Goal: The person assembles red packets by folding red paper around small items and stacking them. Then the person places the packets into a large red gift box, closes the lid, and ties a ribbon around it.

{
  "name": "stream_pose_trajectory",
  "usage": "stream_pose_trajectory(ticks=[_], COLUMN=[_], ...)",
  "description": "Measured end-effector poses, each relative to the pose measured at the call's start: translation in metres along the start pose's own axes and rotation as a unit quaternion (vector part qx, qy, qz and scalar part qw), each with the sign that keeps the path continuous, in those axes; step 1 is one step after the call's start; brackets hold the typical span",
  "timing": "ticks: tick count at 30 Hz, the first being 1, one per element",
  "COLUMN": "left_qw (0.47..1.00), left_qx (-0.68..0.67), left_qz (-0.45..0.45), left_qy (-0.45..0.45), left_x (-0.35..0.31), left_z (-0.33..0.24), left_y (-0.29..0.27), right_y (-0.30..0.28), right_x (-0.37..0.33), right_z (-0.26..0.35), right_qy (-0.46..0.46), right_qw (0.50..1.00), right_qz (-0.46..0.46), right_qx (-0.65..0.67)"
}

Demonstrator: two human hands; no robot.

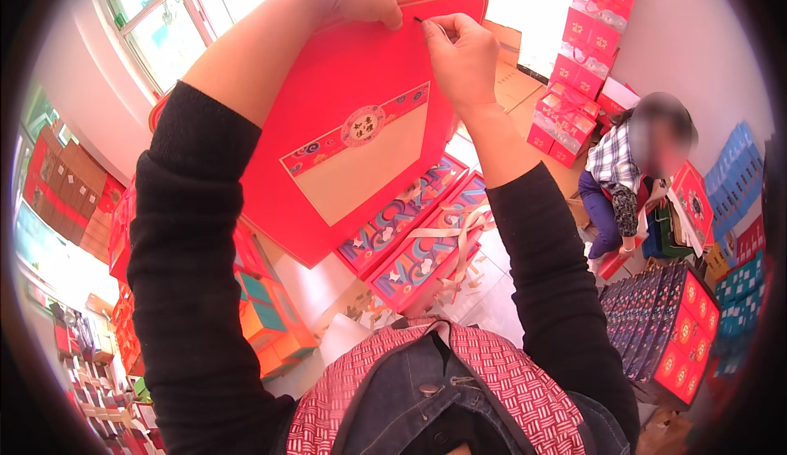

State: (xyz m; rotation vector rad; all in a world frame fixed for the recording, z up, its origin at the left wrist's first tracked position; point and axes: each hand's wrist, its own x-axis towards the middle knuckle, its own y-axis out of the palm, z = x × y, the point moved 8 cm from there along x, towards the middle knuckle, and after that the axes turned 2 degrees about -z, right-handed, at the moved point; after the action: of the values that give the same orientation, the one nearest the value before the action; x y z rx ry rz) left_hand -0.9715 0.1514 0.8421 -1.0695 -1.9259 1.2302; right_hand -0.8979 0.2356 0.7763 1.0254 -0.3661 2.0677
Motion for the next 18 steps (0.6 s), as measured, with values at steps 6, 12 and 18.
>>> stream_pose_trajectory(ticks=[6,12,18], left_qw=[0.999,0.996,0.988], left_qx=[0.015,0.080,0.123], left_qz=[0.023,0.031,-0.055], left_qy=[0.024,0.030,0.078], left_x=[0.002,0.006,-0.009], left_z=[-0.002,-0.009,-0.033], left_y=[0.004,0.006,0.004], right_y=[0.003,0.013,0.003], right_x=[-0.005,-0.011,0.010], right_z=[0.029,0.038,0.001], right_qy=[-0.154,-0.263,0.076], right_qw=[0.981,0.938,0.987], right_qz=[-0.002,-0.026,0.128], right_qx=[-0.115,-0.225,-0.067])
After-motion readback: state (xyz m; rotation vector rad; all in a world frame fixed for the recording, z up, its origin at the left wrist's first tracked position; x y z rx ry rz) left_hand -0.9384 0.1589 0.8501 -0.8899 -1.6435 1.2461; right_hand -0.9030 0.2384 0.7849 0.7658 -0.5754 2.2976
